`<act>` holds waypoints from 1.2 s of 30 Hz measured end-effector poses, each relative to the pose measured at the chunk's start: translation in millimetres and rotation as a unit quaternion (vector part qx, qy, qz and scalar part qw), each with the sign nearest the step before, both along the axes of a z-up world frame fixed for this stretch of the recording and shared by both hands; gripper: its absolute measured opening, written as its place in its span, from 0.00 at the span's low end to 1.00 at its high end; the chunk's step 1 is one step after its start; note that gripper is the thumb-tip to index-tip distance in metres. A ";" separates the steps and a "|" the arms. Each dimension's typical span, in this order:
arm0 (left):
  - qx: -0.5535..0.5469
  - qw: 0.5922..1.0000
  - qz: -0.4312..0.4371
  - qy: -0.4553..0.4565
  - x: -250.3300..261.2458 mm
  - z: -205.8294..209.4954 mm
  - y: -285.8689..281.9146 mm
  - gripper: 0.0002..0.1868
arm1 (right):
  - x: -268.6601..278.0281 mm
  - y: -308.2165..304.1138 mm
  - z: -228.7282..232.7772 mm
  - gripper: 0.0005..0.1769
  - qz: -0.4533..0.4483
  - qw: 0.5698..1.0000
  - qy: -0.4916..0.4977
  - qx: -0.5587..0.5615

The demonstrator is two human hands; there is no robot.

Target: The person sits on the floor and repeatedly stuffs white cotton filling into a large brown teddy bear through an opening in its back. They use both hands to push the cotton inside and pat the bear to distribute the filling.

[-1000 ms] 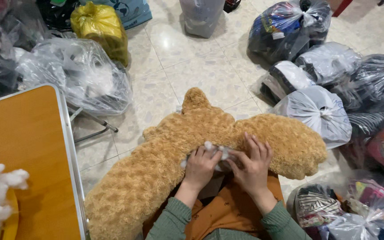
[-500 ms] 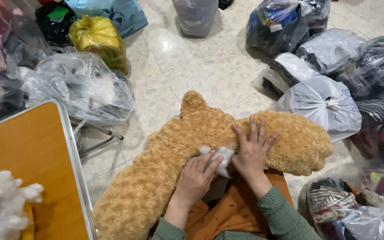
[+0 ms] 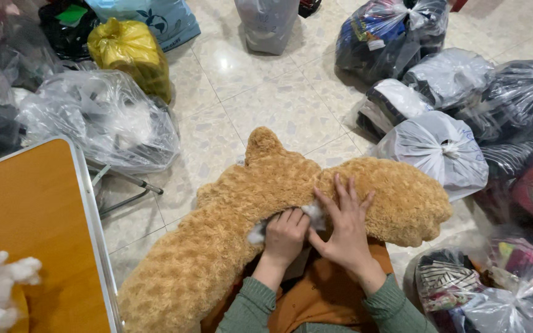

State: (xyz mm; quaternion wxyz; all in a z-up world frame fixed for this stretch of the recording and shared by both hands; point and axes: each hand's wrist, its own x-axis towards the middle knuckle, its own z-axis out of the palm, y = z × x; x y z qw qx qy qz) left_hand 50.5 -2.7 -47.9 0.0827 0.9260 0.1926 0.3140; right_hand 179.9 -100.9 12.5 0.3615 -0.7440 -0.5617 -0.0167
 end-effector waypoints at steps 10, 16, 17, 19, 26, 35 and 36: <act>-0.098 0.994 -0.044 0.020 -35.5 22.2 4.6 0.12 | 7.2 9.5 -29.7 0.28 -0.056 0.997 -0.041 -0.029; 0.112 0.991 0.038 0.068 -41.1 32.5 10.3 0.39 | 5.0 14.3 -46.9 0.35 -0.114 0.991 -0.072 -0.014; 0.119 0.990 0.051 0.057 -33.4 33.8 15.7 0.46 | 5.6 14.7 -48.3 0.37 -0.119 0.990 -0.073 -0.003; 0.126 0.987 0.081 0.049 -20.4 37.2 25.2 0.57 | 5.6 14.7 -49.6 0.42 -0.127 0.989 -0.076 0.017; 0.044 0.976 0.143 0.157 21.5 35.5 44.5 0.54 | 1.2 7.6 -31.5 0.48 -0.101 0.993 -0.046 0.031; -0.002 0.959 0.170 0.225 30.5 32.2 39.2 0.50 | 9.4 12.7 -29.6 0.67 -0.162 0.980 -0.027 -0.113; -0.018 0.958 0.157 0.238 28.4 36.7 37.8 0.51 | 10.3 13.9 -32.8 0.66 -0.180 0.972 -0.060 -0.139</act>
